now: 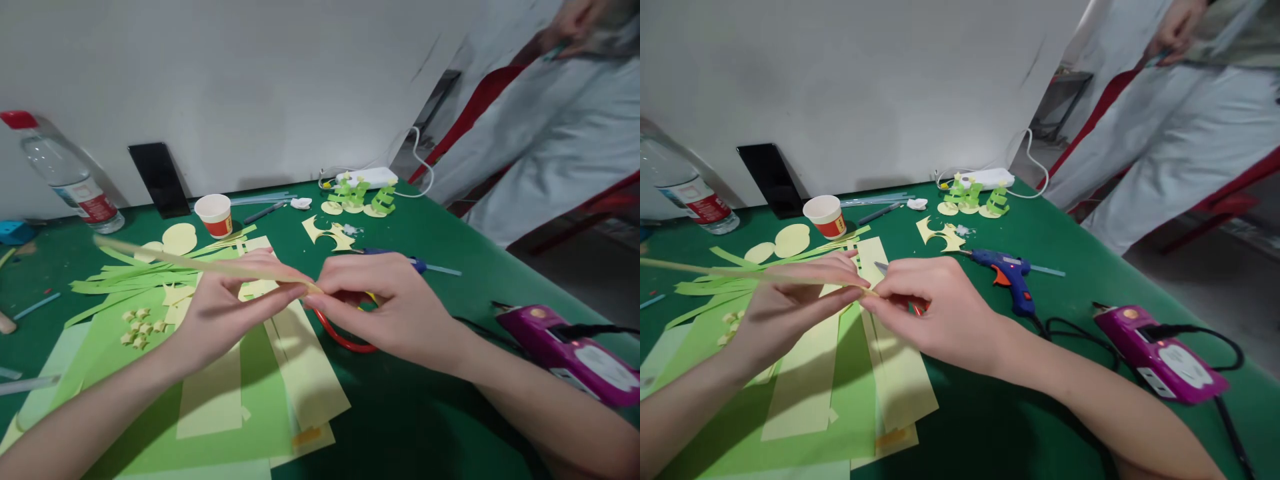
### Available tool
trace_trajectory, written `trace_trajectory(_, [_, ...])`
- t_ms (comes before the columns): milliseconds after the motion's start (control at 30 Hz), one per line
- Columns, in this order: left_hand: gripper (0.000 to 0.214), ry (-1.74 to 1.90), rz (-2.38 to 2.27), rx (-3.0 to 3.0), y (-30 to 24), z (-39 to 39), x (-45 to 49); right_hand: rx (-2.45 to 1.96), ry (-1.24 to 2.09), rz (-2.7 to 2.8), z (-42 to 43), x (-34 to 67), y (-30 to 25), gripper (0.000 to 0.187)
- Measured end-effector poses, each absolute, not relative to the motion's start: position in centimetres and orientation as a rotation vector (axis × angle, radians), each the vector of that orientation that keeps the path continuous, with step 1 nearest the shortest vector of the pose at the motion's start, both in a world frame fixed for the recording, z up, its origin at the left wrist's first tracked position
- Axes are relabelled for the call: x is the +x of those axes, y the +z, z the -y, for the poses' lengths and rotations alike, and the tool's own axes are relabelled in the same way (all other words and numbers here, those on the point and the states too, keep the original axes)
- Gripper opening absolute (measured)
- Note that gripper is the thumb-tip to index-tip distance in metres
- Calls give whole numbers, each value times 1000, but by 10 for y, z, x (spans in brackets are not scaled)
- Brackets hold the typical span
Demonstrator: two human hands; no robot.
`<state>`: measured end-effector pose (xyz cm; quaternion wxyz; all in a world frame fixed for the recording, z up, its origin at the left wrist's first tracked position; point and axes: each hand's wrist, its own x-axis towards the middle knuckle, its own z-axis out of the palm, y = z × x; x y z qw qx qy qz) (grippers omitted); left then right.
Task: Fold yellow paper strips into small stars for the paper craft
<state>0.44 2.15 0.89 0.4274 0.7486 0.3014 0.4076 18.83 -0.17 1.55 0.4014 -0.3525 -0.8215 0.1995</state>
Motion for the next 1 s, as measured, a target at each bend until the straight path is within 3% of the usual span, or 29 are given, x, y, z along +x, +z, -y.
trace_trajectory(100, [12,977,-800,1880,9,-22,4,-959,547,2122,2,189,15,21])
trace_trajectory(200, [7,958,-846,1826,11,-21,6,-1042,562,2122,3,189,14,5])
trace_trajectory(300, [5,980,-892,1756,13,-20,8,-982,466,2042,4,190,14,16])
trace_trajectory(367, [5,991,-910,1779,14,-20,9,-943,389,1985,4,191,15,4])
trace_trajectory(700, [9,1044,-865,1968,11,-21,6,-985,638,2078,-2,185,10,29])
trace_trajectory(833, [8,996,-863,1896,10,-24,5,-974,675,2052,-3,184,9,29])
trace_trajectory(1000, [7,1384,-772,1507,4,-32,2,-992,627,2002,-2,184,9,31])
